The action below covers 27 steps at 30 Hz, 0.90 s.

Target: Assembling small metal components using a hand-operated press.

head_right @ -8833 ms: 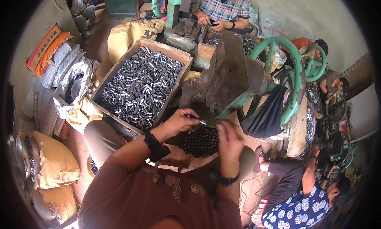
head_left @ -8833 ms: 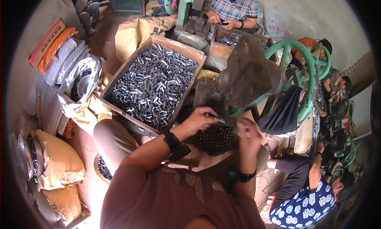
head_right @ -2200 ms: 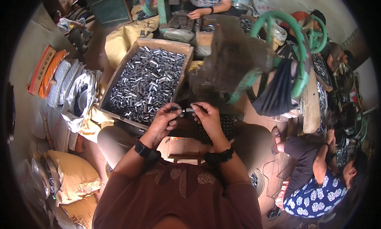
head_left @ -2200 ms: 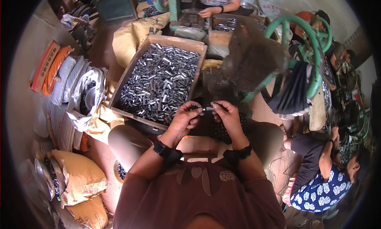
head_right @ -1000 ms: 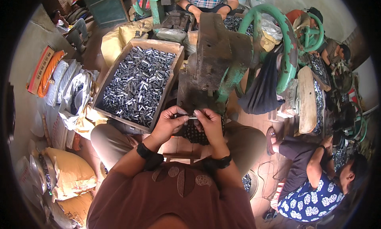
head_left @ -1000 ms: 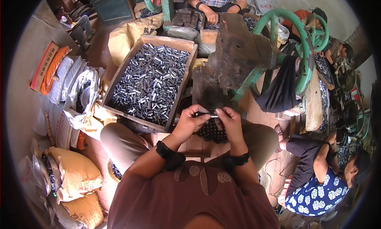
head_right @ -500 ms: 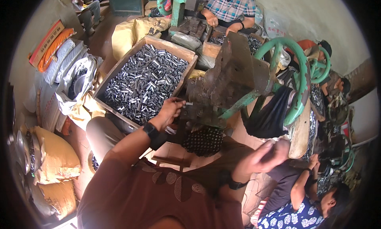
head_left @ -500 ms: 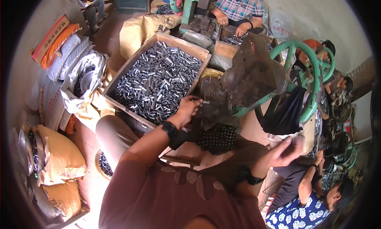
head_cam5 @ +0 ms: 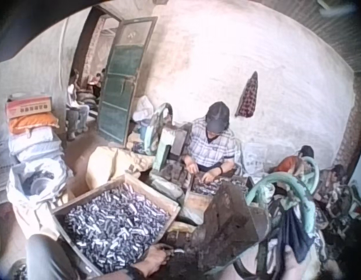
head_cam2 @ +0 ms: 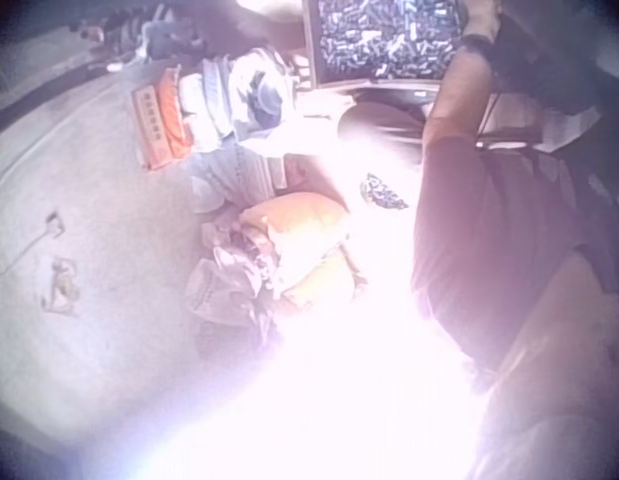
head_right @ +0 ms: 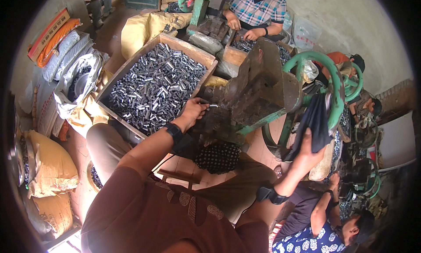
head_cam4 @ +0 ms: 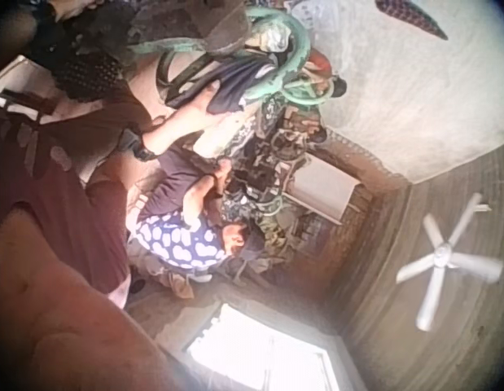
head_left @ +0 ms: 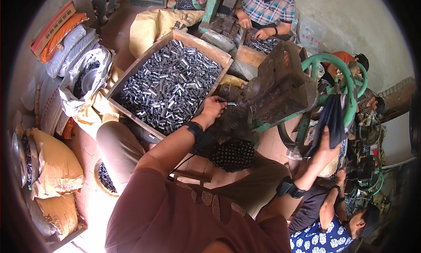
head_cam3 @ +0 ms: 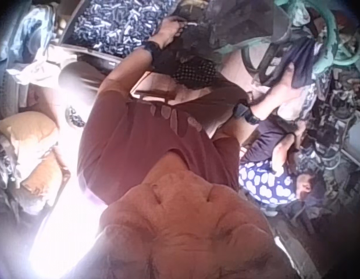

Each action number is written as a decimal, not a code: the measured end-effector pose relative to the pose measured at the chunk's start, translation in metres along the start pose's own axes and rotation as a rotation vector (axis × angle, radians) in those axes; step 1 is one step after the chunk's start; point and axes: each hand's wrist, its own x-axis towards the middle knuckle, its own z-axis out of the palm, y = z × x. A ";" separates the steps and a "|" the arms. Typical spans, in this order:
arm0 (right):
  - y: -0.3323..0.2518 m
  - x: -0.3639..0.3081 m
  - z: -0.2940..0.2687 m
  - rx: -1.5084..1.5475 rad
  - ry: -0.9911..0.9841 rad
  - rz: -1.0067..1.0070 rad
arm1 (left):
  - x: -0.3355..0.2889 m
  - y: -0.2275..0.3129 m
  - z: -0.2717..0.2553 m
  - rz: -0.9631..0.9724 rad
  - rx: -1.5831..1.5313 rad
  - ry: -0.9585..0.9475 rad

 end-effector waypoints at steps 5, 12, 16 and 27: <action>-0.039 0.032 0.002 -0.030 -0.145 0.030 | 0.002 -0.003 0.000 0.083 0.103 0.015; -0.018 0.027 -0.001 -0.033 -0.069 -0.052 | 0.008 -0.002 0.001 0.178 0.184 -0.008; -0.028 0.029 0.003 -0.014 -0.144 -0.039 | 0.016 -0.012 0.010 0.260 0.246 0.026; 0.049 -0.045 0.026 -0.005 0.342 -0.165 | 0.014 -0.007 0.017 0.564 0.726 0.117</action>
